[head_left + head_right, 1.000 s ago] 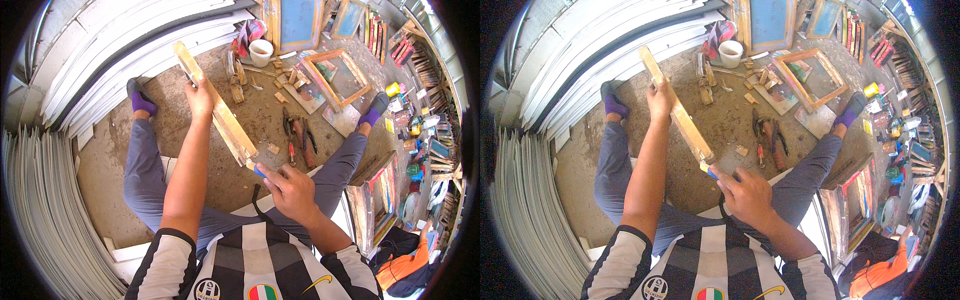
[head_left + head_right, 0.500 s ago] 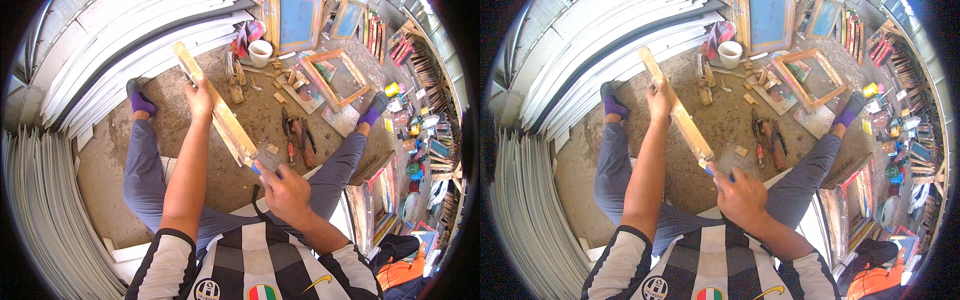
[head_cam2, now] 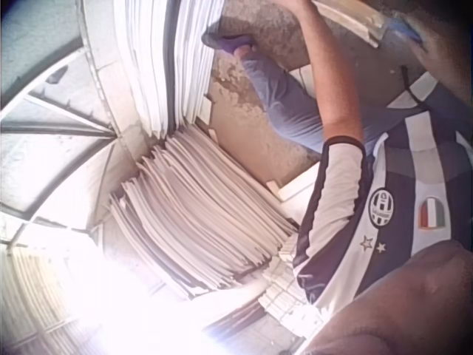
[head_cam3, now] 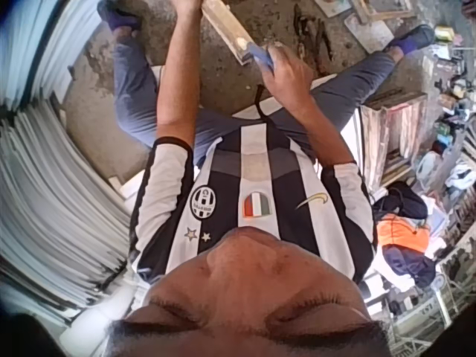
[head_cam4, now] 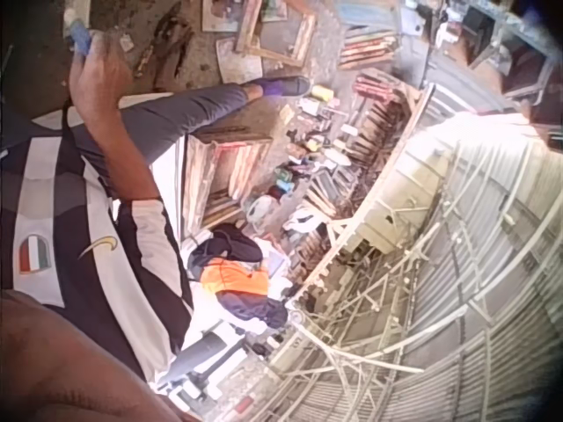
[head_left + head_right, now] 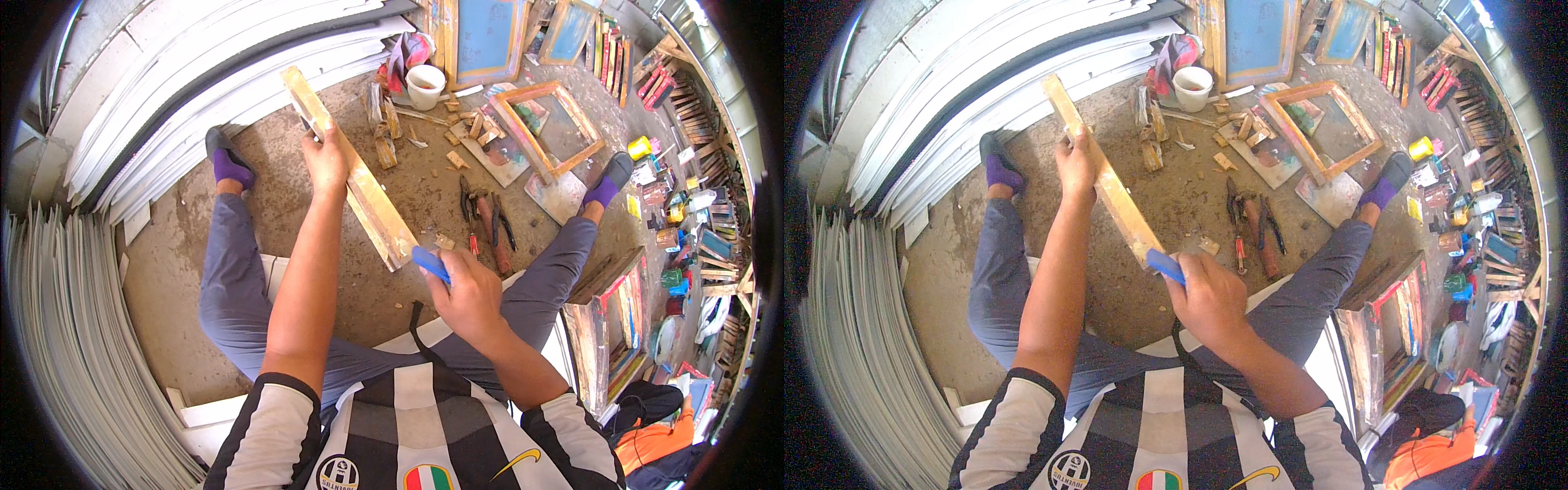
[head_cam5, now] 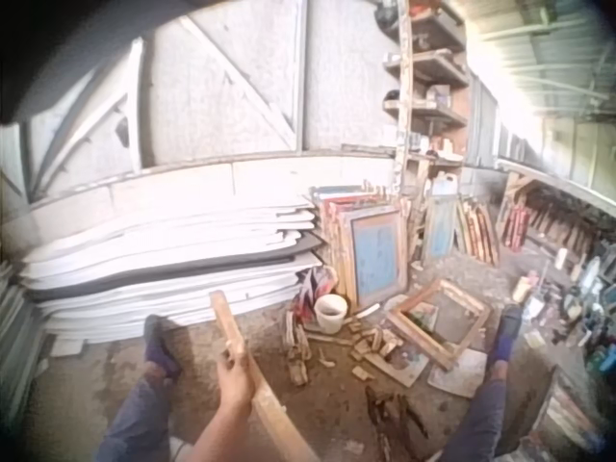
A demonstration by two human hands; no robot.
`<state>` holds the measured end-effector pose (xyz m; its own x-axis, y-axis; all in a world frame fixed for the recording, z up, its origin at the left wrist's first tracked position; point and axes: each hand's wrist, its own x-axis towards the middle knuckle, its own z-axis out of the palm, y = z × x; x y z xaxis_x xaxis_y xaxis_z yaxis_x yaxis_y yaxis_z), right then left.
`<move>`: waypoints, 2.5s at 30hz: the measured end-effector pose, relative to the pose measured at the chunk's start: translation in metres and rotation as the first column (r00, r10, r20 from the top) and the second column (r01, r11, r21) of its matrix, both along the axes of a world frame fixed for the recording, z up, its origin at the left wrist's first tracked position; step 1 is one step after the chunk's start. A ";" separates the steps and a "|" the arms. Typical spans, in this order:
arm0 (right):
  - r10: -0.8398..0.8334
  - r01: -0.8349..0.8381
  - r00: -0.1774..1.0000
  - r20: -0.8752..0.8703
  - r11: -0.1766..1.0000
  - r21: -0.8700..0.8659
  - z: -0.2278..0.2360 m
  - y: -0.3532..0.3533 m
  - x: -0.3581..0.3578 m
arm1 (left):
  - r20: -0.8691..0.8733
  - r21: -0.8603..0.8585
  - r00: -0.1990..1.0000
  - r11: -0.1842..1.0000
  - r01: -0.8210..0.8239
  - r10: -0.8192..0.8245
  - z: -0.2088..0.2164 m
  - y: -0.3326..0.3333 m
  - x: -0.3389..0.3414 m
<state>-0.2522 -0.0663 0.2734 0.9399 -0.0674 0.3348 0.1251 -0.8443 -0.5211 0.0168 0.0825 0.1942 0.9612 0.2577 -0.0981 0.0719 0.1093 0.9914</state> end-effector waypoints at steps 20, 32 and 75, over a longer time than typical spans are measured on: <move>0.270 -0.179 0.962 0.044 0.745 -0.643 0.011 0.022 0.029 | 0.027 0.038 0.999 0.999 -0.021 0.020 -0.004 0.002 0.002; 0.134 -0.135 0.991 0.012 0.987 0.082 -0.006 -0.008 0.050 | 0.070 0.009 0.998 1.000 0.011 -0.011 -0.013 -0.003 0.008; 0.099 0.163 0.965 -0.242 0.498 0.852 -0.054 -0.009 0.036 | -0.005 0.013 1.000 0.999 0.029 -0.029 0.011 0.003 -0.007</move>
